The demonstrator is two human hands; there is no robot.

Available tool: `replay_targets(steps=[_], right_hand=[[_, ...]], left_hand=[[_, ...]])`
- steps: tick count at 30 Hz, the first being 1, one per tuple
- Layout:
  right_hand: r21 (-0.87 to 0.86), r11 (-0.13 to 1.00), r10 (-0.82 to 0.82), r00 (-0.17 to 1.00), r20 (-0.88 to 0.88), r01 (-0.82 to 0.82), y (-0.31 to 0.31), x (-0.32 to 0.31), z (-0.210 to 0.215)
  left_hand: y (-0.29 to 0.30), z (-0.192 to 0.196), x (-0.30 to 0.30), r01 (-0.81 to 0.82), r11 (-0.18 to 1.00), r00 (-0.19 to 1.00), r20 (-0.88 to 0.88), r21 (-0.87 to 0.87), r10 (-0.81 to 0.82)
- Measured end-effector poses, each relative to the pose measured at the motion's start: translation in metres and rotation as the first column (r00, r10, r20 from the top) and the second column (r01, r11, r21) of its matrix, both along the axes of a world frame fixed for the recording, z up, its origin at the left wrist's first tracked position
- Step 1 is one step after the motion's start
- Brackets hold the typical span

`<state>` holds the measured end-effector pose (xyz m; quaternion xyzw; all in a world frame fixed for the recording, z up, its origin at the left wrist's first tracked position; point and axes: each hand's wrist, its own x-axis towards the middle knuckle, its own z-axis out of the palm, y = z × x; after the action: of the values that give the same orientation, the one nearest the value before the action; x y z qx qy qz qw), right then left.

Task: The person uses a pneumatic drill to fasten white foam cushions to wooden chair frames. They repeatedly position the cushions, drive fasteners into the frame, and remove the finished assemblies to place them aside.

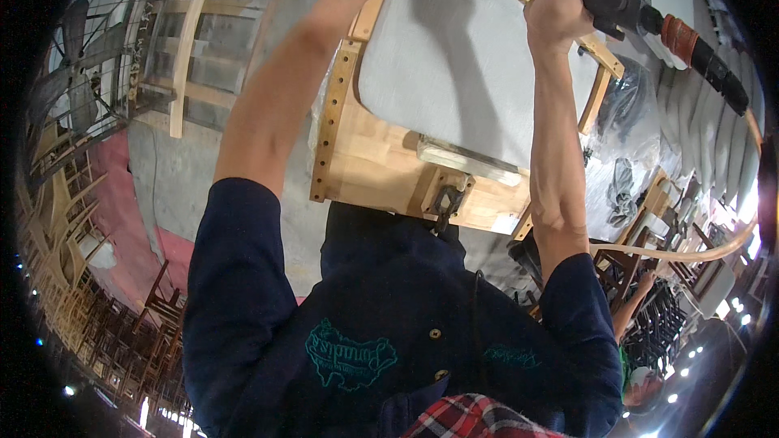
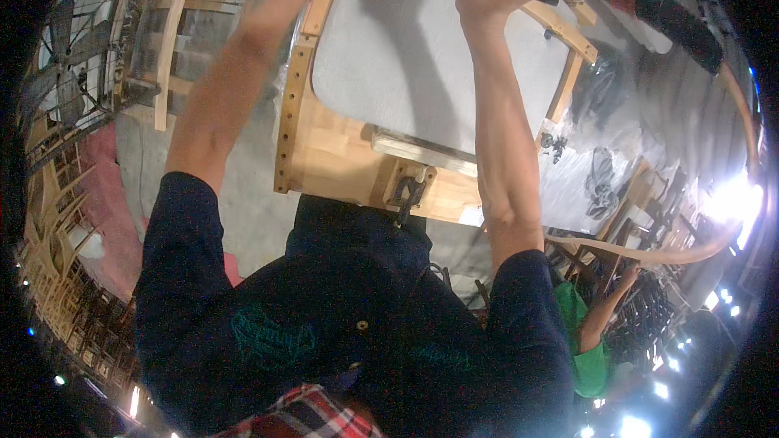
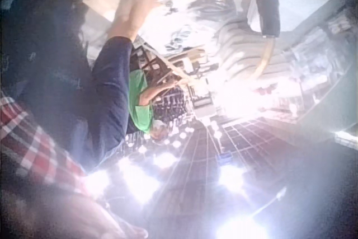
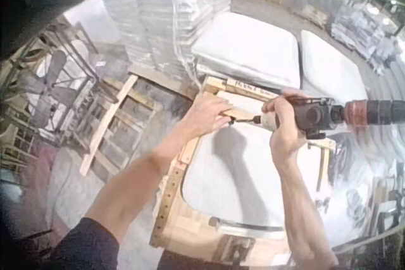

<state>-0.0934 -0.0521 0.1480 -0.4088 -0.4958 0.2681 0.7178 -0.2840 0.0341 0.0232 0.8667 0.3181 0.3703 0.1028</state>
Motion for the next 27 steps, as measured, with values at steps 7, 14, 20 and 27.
replay_targets(steps=[7, 14, 20, 27], right_hand=[[-0.053, 0.996, 0.066, 0.982, -0.178, -0.077, 0.005, -0.009, 0.000], [-0.078, 0.995, -0.052, 0.988, 0.145, 0.064, 0.010, -0.008, -0.007], [-0.065, 0.997, -0.032, 0.982, 0.186, 0.045, 0.014, -0.005, -0.010], [-0.062, 0.997, -0.028, 0.991, 0.127, 0.036, 0.015, -0.012, -0.012]], left_hand=[[0.011, -0.009, 0.006, -0.017, 0.987, 0.999, 0.032, 0.158, 0.012], [0.023, -0.023, 0.007, 0.043, 0.971, 0.997, 0.049, 0.233, -0.056], [0.021, -0.024, 0.006, 0.056, 0.982, 0.997, 0.041, 0.181, -0.064], [0.020, -0.023, 0.004, 0.087, 0.991, 0.995, 0.034, 0.098, -0.091]])
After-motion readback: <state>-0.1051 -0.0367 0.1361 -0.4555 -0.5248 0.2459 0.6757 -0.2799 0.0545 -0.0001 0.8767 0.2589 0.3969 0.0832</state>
